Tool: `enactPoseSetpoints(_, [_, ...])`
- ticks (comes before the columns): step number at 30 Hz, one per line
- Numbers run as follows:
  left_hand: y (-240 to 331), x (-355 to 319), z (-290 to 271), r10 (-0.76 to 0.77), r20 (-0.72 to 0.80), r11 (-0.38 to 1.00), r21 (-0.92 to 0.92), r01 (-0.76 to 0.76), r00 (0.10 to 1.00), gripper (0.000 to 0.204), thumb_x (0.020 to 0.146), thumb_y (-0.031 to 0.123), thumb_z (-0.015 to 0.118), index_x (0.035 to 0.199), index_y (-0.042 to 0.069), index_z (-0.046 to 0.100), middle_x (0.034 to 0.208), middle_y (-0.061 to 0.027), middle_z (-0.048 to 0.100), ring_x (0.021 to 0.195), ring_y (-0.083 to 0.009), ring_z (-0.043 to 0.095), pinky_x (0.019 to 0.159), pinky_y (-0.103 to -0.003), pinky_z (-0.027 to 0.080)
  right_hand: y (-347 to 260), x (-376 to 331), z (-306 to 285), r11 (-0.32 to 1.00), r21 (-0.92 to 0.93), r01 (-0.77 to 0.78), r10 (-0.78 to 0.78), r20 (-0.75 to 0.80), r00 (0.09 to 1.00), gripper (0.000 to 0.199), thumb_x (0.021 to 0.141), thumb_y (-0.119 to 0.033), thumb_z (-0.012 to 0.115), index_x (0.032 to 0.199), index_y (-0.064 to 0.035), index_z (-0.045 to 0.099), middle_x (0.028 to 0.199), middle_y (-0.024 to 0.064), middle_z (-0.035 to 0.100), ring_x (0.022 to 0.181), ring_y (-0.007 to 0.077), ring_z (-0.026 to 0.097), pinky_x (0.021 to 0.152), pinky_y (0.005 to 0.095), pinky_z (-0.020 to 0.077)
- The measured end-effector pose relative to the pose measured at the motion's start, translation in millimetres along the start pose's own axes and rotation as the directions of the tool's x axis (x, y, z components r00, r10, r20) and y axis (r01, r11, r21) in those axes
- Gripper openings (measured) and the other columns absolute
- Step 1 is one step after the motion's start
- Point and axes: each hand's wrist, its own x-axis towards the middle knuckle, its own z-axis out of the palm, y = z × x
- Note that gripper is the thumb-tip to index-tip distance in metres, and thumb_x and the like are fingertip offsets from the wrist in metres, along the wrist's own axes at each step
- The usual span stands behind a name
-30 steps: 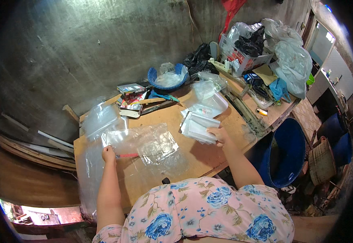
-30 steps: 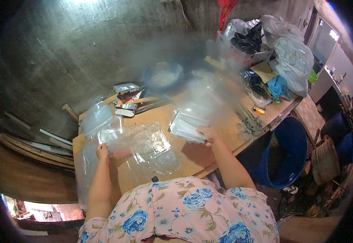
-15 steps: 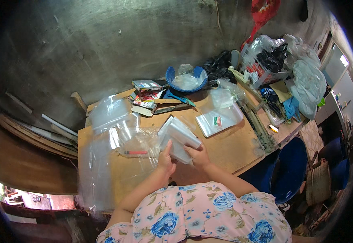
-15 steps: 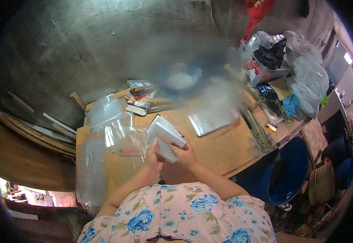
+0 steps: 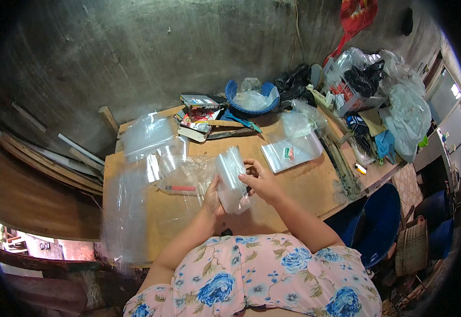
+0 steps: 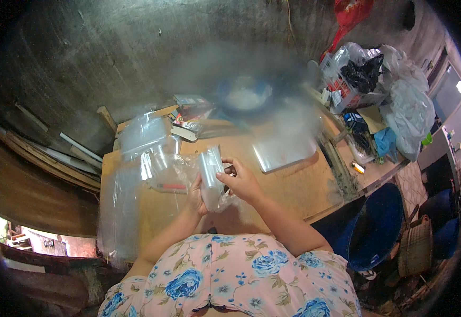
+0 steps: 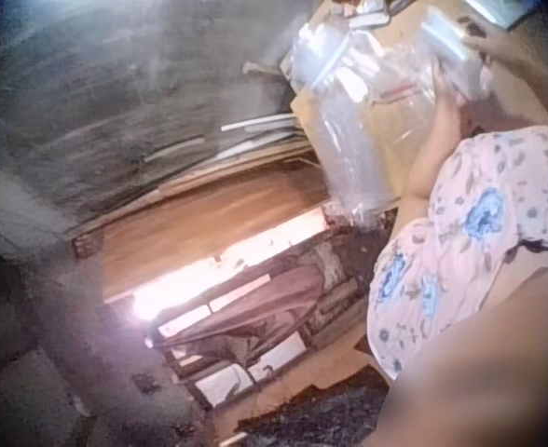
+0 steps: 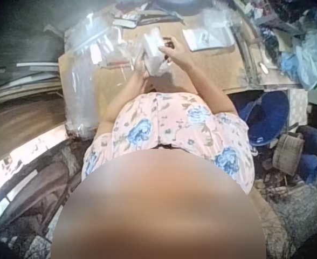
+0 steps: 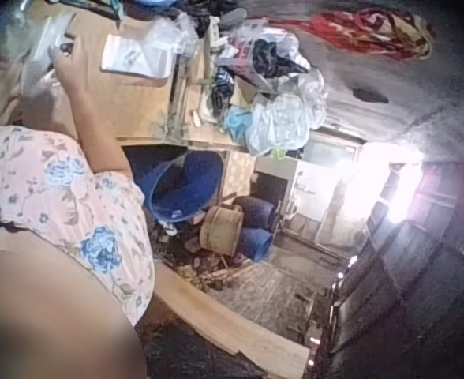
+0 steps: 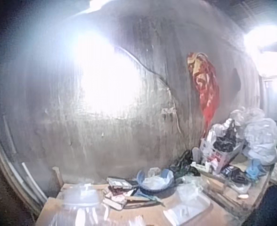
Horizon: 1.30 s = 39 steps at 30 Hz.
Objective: The person stands at a cluttered workbench and repeatedly picks up clear plastic bags, folds them, and places them into a growing stack. The person also handles a small white packet and a red pen, moving them aside before continuing to fold and stack the plastic bags.
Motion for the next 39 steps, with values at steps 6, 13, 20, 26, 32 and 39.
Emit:
enactPoseSetpoints(6, [1.3,-6.3,-3.3,0.06,0.039,0.998,-0.035,-0.059,0.997,0.05,0.091,0.037,0.034,0.128,0.003,0.04,0.12,-0.017,0.051,0.104,-0.0301,0.055,0.085,-0.045,0.049,10.2,-2.3,13.5,0.89,0.436,-0.134,0.117,0.064,0.991,0.052,0.081,-0.008,0.052,0.13,-0.0071,0.033,0.097,0.0069,0.053,0.081,0.013,0.055,0.06,0.0301,0.051])
enactPoseSetpoints(13, [9.6,-12.9,13.2,0.093,-0.051,0.995,0.034,-0.091,0.994,0.05,0.091,0.038,0.033,0.126,0.003,0.042,0.12,-0.0166,0.052,0.107,-0.0301,0.053,0.09,-0.045,0.045,7.0,-13.3,17.4,0.886,0.429,-0.176,0.161,0.072,0.984,0.059,0.081,-0.005,0.05,0.135,-0.0056,0.025,0.109,0.0071,0.05,0.09,0.0146,0.055,0.067,0.0294,0.0513])
enactPoseSetpoints(20, [11.6,-39.2,-3.8,0.06,-0.122,0.993,0.113,-0.046,0.991,0.05,0.091,0.039,0.035,0.125,0.003,0.043,0.12,-0.0163,0.052,0.108,-0.0304,0.052,0.092,-0.046,0.043,20.3,-12.6,12.0,0.982,0.186,0.02,-0.013,-0.036,0.999,0.055,0.077,-0.001,0.053,0.129,-0.0005,0.036,0.106,0.0074,0.053,0.089,0.0125,0.053,0.071,0.0263,0.047])
enactPoseSetpoints(26, [3.2,-74.3,-19.4,0.062,-0.222,0.991,0.133,-0.032,0.973,0.05,0.091,0.039,0.036,0.124,0.003,0.044,0.12,-0.0161,0.052,0.109,-0.0306,0.052,0.093,-0.046,0.042,27.6,-20.1,6.5,0.981,-0.164,0.099,-0.108,-0.043,0.993,0.053,0.078,-0.002,0.049,0.13,-0.0011,0.037,0.1,0.0069,0.056,0.076,0.0108,0.055,0.068,0.026,0.0469])
enactPoseSetpoints(32, [9.2,-50.9,-54.9,0.028,-0.22,1.0,0.014,-0.026,0.975,0.049,0.09,0.039,0.038,0.122,0.002,0.046,0.119,-0.0159,0.053,0.109,-0.0306,0.052,0.094,-0.046,0.041,43.2,-22.0,28.1,0.876,-0.471,0.103,-0.151,-0.065,0.986,0.052,0.077,-0.002,0.047,0.129,-0.0009,0.038,0.099,0.0105,0.057,0.077,0.0124,0.056,0.067,0.028,0.0479])
enactPoseSetpoints(39, [-3.3,-43.4,-77.3,-0.062,-0.332,0.998,-0.01,0.062,0.941,0.044,0.089,0.031,0.044,0.121,0.001,0.045,0.116,-0.0157,0.054,0.107,-0.0311,0.053,0.094,-0.047,0.041,106.9,12.0,23.0,0.987,-0.091,-0.135,0.127,-0.083,0.988,0.056,0.072,0.002,0.046,0.128,-0.0021,0.038,0.096,0.0112,0.058,0.076,0.0158,0.057,0.061,0.0289,0.0477])
